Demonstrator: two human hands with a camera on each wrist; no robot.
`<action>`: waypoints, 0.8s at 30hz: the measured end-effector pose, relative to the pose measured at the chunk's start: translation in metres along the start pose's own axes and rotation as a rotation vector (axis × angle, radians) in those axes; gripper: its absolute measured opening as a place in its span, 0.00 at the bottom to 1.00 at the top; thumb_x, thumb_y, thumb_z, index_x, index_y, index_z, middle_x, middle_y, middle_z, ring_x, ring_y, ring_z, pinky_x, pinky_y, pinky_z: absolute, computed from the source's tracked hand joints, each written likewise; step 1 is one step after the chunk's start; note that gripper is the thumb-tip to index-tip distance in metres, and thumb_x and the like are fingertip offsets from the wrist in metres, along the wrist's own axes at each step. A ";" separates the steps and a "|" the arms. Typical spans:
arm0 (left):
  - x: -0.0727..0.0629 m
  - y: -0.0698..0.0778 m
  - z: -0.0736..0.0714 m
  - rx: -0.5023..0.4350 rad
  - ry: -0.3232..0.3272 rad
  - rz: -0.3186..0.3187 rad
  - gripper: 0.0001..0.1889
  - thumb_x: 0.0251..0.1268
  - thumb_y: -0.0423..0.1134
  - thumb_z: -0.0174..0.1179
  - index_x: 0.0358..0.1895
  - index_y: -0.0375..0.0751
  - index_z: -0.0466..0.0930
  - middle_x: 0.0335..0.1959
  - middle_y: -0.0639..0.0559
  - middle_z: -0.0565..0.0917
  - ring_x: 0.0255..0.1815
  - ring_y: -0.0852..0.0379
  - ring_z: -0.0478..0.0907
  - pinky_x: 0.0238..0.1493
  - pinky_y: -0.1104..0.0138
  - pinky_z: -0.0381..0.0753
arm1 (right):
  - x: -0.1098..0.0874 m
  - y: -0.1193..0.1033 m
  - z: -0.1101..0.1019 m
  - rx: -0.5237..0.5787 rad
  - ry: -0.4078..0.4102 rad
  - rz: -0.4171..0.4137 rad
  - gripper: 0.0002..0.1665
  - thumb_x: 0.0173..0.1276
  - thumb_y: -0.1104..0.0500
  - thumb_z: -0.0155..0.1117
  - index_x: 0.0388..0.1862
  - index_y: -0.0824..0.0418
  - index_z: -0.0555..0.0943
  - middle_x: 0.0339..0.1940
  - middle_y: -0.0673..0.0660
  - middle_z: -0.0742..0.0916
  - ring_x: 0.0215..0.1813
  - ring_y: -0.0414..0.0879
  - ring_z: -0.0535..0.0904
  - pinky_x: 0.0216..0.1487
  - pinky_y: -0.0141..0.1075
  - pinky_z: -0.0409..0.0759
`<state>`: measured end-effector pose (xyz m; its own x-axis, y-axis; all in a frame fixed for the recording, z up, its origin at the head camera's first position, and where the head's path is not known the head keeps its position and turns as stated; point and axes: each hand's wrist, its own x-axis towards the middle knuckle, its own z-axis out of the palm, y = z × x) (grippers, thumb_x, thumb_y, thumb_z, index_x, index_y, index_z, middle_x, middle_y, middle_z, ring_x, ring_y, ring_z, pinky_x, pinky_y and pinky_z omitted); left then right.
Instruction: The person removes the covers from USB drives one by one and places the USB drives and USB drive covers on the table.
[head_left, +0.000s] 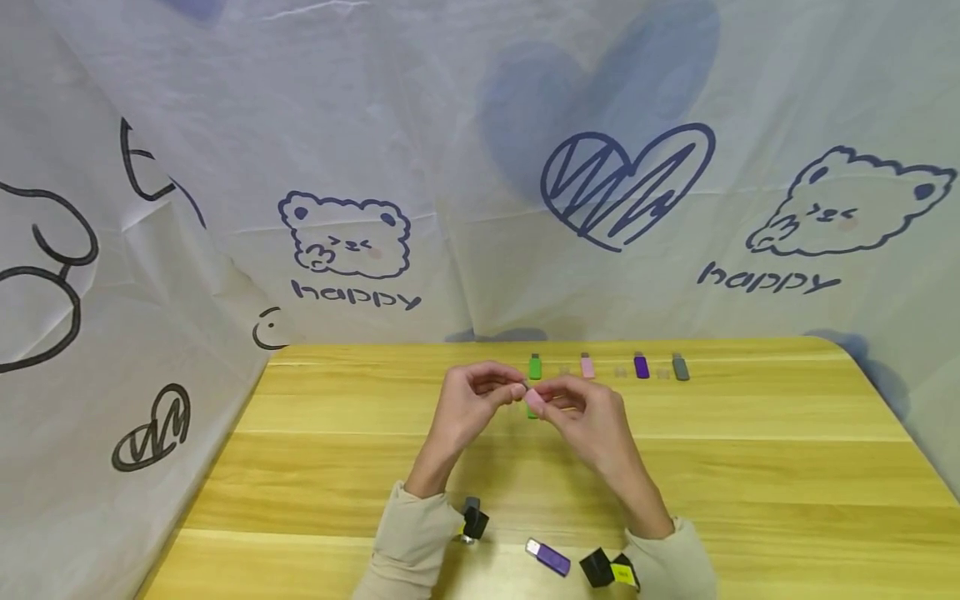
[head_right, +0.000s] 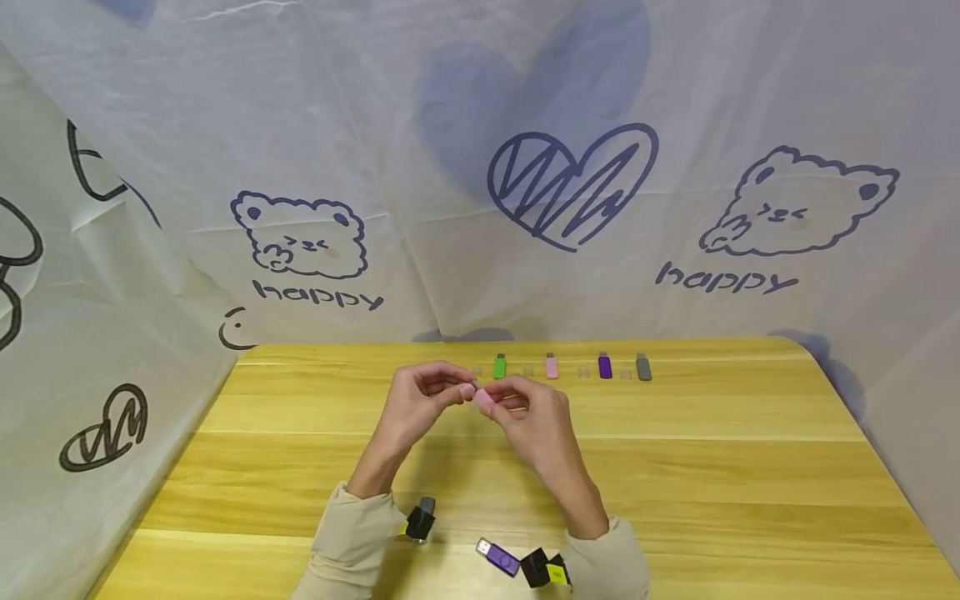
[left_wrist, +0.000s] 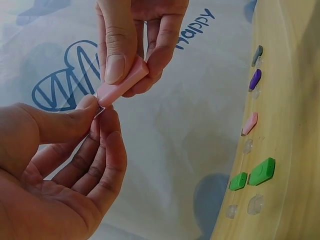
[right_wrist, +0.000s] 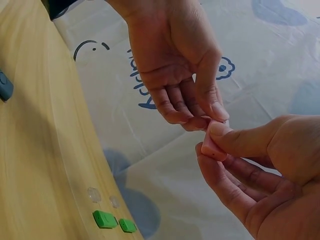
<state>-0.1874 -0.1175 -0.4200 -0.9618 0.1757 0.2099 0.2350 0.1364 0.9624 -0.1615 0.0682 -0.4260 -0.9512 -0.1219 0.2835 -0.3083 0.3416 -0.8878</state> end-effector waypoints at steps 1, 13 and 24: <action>0.000 0.000 -0.002 -0.002 0.006 -0.001 0.05 0.64 0.26 0.70 0.41 0.29 0.88 0.37 0.39 0.89 0.36 0.52 0.87 0.40 0.67 0.86 | 0.000 0.000 0.000 -0.005 -0.002 0.002 0.07 0.67 0.63 0.75 0.42 0.62 0.88 0.39 0.55 0.91 0.38 0.47 0.89 0.42 0.35 0.87; -0.001 0.007 -0.048 -0.082 0.139 0.021 0.07 0.67 0.26 0.68 0.44 0.26 0.86 0.39 0.37 0.89 0.33 0.55 0.86 0.40 0.64 0.87 | -0.001 0.002 -0.004 -0.080 -0.019 0.062 0.11 0.64 0.67 0.76 0.46 0.62 0.89 0.38 0.55 0.90 0.41 0.50 0.88 0.44 0.37 0.87; -0.001 0.004 -0.047 -0.090 0.099 0.020 0.06 0.67 0.24 0.66 0.45 0.27 0.85 0.39 0.39 0.88 0.36 0.54 0.86 0.41 0.66 0.86 | 0.002 0.015 -0.022 -0.048 0.033 0.093 0.10 0.71 0.62 0.71 0.48 0.65 0.88 0.47 0.60 0.89 0.47 0.54 0.89 0.47 0.36 0.87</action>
<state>-0.1920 -0.1630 -0.4078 -0.9671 0.0796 0.2414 0.2454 0.0450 0.9684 -0.1678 0.0938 -0.4305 -0.9754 -0.0575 0.2128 -0.2180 0.3942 -0.8928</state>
